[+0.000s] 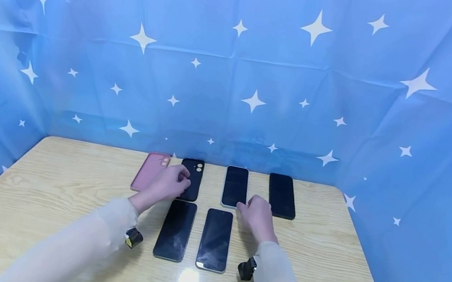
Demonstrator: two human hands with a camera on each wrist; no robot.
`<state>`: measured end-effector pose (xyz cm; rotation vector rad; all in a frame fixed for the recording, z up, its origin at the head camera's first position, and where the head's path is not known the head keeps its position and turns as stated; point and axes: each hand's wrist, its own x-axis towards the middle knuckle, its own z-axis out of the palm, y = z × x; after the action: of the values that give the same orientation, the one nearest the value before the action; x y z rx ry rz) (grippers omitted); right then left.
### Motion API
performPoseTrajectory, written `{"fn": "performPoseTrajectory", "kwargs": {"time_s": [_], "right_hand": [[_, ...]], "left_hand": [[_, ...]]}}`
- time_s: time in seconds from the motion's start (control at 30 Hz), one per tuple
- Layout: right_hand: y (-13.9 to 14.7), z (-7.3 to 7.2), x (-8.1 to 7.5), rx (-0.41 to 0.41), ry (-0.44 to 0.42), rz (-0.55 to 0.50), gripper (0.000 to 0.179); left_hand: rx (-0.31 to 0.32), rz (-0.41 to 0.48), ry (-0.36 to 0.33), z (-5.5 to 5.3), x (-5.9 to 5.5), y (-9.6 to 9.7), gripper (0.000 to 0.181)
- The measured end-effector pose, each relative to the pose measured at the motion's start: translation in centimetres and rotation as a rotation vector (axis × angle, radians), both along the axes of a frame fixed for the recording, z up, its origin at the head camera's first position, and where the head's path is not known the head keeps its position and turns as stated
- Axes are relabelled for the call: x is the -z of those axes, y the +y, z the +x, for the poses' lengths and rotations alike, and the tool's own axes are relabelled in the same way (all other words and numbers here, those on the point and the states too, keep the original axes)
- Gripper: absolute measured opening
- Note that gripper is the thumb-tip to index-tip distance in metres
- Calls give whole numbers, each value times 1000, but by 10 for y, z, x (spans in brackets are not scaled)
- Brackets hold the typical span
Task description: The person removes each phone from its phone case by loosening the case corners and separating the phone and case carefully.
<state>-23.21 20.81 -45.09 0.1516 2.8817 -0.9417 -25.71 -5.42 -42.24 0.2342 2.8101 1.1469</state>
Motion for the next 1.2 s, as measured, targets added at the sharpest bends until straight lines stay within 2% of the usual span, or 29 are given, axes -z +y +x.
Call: {"fn": "performPoseTrajectory", "kwargs": {"time_s": [0.2,0.4,0.77,1.03,1.2], "right_hand": [[-6,-9,1,-4,-57,65,36],[-17,-16,0,15,-138,107,47],[-31,-17,1,48,-143,216,62],[-26,-22,2,66,-168,164,57],[-22,-26,3,79,-222,145,52]], "left_hand": [[23,13,31,7,-2,8,27],[43,16,65,8,-1,10,24],[42,27,72,8,-1,10,23],[32,42,57,8,2,6,25],[26,34,54,7,3,3,24]]}}
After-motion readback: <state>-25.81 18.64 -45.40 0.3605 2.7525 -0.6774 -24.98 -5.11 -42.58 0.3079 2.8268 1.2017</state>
